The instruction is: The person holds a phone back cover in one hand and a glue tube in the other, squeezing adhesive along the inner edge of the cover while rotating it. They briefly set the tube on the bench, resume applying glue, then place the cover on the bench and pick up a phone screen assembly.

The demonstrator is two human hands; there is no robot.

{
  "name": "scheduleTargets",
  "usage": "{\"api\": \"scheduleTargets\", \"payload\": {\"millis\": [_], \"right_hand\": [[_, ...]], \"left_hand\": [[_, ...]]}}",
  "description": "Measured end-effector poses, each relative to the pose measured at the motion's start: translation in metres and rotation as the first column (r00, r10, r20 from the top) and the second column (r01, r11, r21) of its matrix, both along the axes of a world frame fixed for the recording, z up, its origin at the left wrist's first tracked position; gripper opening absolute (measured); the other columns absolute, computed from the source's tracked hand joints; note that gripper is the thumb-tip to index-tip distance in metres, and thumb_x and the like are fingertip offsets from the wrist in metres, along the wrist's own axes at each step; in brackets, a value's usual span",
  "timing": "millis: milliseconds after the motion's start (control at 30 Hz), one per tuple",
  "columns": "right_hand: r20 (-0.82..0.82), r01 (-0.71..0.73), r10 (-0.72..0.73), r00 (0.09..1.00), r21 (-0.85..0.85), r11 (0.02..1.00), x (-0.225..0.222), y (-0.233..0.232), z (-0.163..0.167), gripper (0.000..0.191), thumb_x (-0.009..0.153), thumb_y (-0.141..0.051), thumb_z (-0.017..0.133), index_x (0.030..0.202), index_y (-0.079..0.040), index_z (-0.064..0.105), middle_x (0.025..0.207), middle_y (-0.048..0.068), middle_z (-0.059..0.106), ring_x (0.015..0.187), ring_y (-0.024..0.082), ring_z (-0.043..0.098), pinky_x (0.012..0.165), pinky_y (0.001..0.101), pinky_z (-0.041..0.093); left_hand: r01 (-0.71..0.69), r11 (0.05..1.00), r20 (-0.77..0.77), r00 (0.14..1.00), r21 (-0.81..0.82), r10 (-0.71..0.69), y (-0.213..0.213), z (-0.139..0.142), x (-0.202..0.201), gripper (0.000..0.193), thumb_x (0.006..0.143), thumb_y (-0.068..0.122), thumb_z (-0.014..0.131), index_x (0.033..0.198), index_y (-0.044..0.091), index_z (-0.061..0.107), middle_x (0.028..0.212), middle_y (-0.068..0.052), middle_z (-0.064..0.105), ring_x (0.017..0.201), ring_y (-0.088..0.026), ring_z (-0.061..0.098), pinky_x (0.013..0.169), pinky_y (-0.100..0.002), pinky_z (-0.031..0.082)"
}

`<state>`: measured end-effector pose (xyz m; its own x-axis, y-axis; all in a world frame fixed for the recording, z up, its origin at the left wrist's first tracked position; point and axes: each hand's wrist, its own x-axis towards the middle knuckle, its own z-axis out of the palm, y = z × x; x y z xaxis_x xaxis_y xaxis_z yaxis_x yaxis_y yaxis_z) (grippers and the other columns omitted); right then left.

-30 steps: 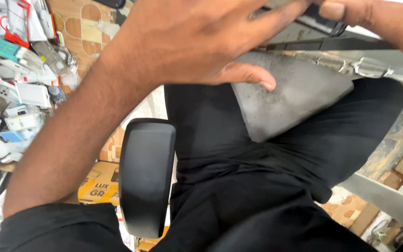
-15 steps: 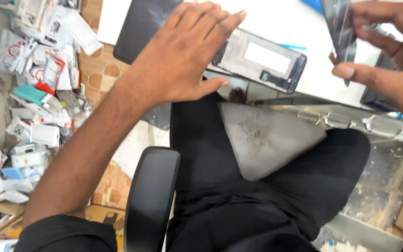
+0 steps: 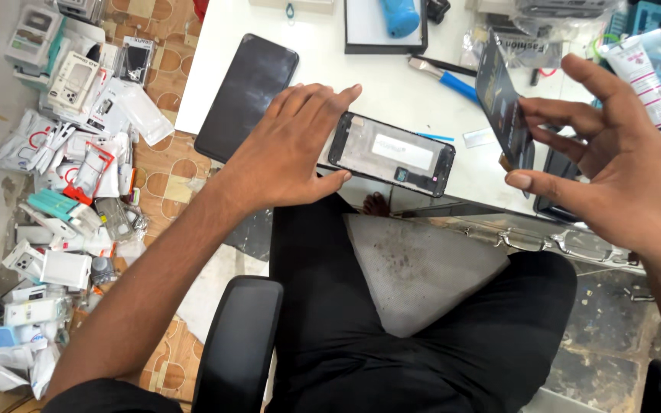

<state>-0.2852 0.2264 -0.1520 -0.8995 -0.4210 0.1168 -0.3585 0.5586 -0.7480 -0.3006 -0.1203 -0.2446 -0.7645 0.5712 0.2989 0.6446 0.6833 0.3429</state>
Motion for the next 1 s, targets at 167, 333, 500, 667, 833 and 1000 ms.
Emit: {"api": "scheduleTargets", "payload": {"millis": [167, 333, 500, 667, 833, 1000], "right_hand": [[0.047, 0.031, -0.029, 0.998, -0.028, 0.999, -0.001, -0.003, 0.000, 0.098, 0.077, 0.003, 0.077, 0.158, 0.003, 0.021, 0.138, 0.026, 0.059, 0.135, 0.031, 0.056, 0.116, 0.0453, 0.048], [0.055, 0.051, -0.052, 0.997, 0.017, 0.999, -0.002, -0.004, -0.001, 0.100, 0.080, 0.001, 0.079, 0.162, 0.002, 0.021, 0.142, 0.024, 0.060, 0.141, 0.030, 0.057, 0.120, 0.0446, 0.048], [0.023, 0.011, -0.012, 1.000, 0.018, 1.000, -0.005, -0.006, -0.001, 0.097, 0.079, 0.003, 0.076, 0.158, 0.005, 0.019, 0.138, 0.027, 0.058, 0.137, 0.032, 0.055, 0.117, 0.0459, 0.046], [0.021, 0.014, -0.014, 1.000, 0.012, 1.000, -0.006, -0.006, -0.001, 0.098, 0.077, 0.004, 0.077, 0.158, 0.004, 0.020, 0.137, 0.028, 0.058, 0.138, 0.033, 0.055, 0.117, 0.0468, 0.048], [-0.032, 0.019, -0.017, 0.999, 0.074, 0.997, -0.006, 0.000, -0.001, 0.098, 0.077, 0.007, 0.077, 0.157, 0.003, 0.021, 0.135, 0.029, 0.059, 0.138, 0.034, 0.055, 0.117, 0.0487, 0.048], [-0.005, 0.020, -0.020, 1.000, -0.013, 1.000, -0.008, 0.001, -0.003, 0.098, 0.077, 0.009, 0.074, 0.159, 0.001, 0.020, 0.134, 0.028, 0.058, 0.138, 0.034, 0.054, 0.119, 0.0502, 0.047]], "left_hand": [[0.006, 1.000, 0.030, 1.000, 0.025, -0.007, 0.002, -0.001, -0.004, 0.102, 0.082, 0.041, 0.081, 0.159, 0.007, 0.024, 0.141, -0.021, 0.047, 0.139, -0.038, 0.041, 0.123, -0.055, 0.025], [-0.011, 1.000, 0.055, 0.998, 0.023, 0.010, 0.004, -0.005, -0.006, 0.102, 0.081, 0.042, 0.081, 0.158, 0.009, 0.023, 0.143, -0.022, 0.045, 0.141, -0.040, 0.039, 0.124, -0.055, 0.025], [-0.054, 0.998, 0.118, 0.992, 0.017, 0.052, 0.009, -0.008, -0.003, 0.106, 0.080, 0.045, 0.081, 0.158, 0.008, 0.020, 0.144, -0.026, 0.043, 0.140, -0.043, 0.036, 0.120, -0.057, 0.025], [-0.120, 0.993, 0.013, 0.993, 0.003, 0.120, 0.013, -0.007, 0.007, 0.111, 0.084, 0.058, 0.077, 0.158, 0.000, 0.018, 0.144, -0.028, 0.044, 0.142, -0.044, 0.035, 0.122, -0.058, 0.023], [-0.274, 0.947, -0.187, 0.952, -0.168, 0.242, 0.010, -0.006, 0.036, 0.107, 0.093, 0.069, 0.068, 0.159, -0.004, 0.025, 0.141, -0.025, 0.050, 0.145, -0.041, 0.035, 0.125, -0.058, 0.020], [-0.321, 0.894, -0.283, 0.930, -0.313, 0.235, 0.012, -0.014, 0.049, 0.099, 0.095, 0.066, 0.062, 0.158, -0.003, 0.029, 0.141, -0.022, 0.056, 0.146, -0.035, 0.038, 0.125, -0.054, 0.019]]}}
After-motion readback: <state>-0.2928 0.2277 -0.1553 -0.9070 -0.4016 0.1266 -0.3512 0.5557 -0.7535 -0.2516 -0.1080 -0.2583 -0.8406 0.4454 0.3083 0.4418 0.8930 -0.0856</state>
